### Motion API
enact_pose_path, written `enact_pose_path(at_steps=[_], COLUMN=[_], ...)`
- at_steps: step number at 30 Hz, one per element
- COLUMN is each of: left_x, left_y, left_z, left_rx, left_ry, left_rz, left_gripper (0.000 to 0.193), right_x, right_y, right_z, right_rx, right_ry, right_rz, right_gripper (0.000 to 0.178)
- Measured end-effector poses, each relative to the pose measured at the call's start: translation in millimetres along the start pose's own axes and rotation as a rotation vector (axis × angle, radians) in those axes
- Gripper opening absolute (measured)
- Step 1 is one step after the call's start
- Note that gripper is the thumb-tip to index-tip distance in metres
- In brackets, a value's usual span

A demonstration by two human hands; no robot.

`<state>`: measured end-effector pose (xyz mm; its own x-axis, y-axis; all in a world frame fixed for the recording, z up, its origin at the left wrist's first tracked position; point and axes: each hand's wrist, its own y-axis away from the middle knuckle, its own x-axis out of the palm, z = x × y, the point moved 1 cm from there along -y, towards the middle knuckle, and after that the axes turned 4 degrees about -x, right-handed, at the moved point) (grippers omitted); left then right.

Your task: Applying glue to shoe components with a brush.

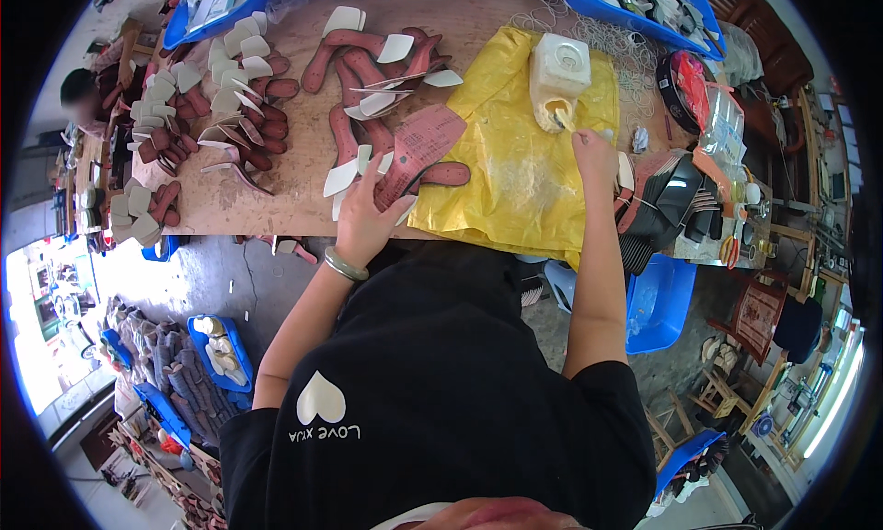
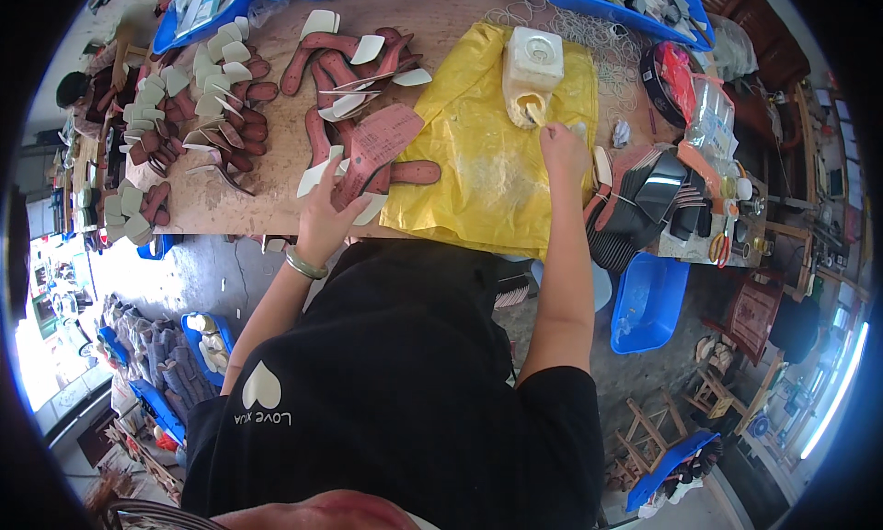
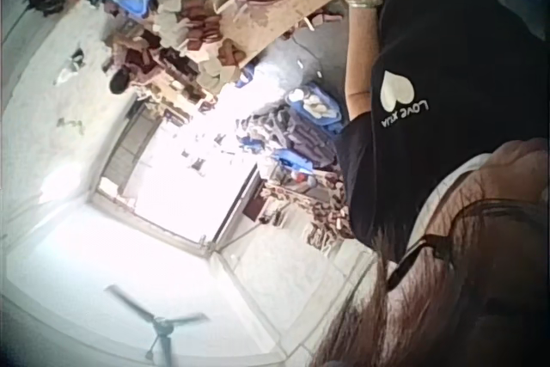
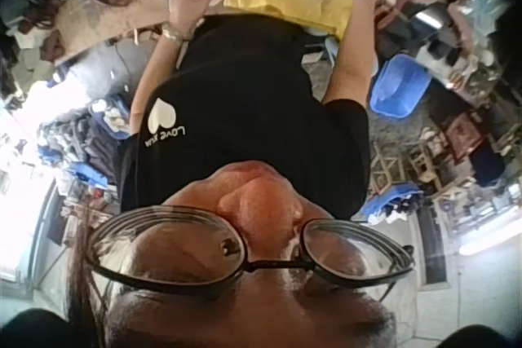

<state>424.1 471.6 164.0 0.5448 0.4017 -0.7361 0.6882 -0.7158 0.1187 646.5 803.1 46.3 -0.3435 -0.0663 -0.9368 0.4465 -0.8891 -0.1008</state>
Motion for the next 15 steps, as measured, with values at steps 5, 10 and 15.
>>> enact_pose_path(at_steps=[5,10,15], left_x=[8,6,8], left_y=[-1,-7,-19], left_z=[11,7,12], left_rx=[0.107,0.158,0.213], left_ry=[-0.05,-0.174,-0.139], left_rz=[-0.116,-0.218,-0.256], left_gripper=[0.057,0.053,0.054], right_x=[17,4,-18], right_y=[-21,7,82], right_z=[0,-5,18], right_rx=[-0.083,-0.059,0.082], right_ry=[0.133,0.171,-0.54], right_rz=[0.026,0.058,0.111], right_gripper=[0.021,0.021,0.023])
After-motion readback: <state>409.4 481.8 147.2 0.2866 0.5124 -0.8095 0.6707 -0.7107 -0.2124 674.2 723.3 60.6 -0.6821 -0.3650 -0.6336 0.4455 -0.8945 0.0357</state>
